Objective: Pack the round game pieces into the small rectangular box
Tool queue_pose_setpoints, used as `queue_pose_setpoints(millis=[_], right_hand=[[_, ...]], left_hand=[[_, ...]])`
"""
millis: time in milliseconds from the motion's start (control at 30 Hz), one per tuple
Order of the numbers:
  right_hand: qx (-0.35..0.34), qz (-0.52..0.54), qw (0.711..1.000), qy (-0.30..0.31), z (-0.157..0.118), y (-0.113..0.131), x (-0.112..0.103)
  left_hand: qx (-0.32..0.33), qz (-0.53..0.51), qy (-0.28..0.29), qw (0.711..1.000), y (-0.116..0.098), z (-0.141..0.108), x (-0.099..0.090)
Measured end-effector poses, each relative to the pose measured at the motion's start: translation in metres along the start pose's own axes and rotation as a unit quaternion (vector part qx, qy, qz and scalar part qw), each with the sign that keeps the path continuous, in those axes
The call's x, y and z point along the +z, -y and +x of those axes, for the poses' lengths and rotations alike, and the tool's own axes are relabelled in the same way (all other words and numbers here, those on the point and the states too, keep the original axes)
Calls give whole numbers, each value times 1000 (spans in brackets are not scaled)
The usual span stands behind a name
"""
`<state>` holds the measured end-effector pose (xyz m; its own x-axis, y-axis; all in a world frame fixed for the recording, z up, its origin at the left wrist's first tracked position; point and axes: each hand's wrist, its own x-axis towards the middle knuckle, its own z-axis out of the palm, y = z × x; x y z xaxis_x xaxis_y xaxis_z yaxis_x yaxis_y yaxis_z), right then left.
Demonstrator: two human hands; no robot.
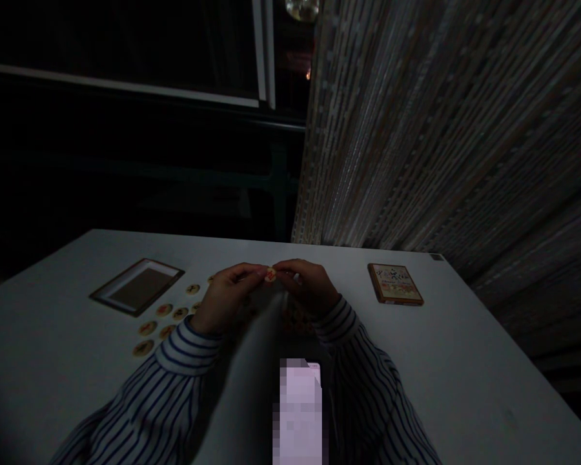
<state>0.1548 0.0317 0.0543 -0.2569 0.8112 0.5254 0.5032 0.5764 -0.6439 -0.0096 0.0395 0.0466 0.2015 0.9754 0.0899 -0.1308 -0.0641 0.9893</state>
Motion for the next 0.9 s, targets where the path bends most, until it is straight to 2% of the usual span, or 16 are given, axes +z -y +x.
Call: queue_pose_setpoints(millis=[200, 433, 700, 800, 900], right_hand=[[-12, -29, 999, 12, 0, 0, 3], [-10, -41, 999, 5, 0, -1, 4], [2, -62, 998, 2, 1, 4, 5], [-3, -68, 998, 0, 0, 4, 6], [-10, -70, 997, -2, -1, 2, 6]], left_hand=[[-42, -65, -29, 997, 2, 1, 2], [-91, -116, 23, 989, -6, -3, 4], [-155, -171, 27, 973, -9, -5, 5], [-160, -178, 33, 970, -8, -4, 5], [-131, -173, 30, 976, -7, -3, 4]])
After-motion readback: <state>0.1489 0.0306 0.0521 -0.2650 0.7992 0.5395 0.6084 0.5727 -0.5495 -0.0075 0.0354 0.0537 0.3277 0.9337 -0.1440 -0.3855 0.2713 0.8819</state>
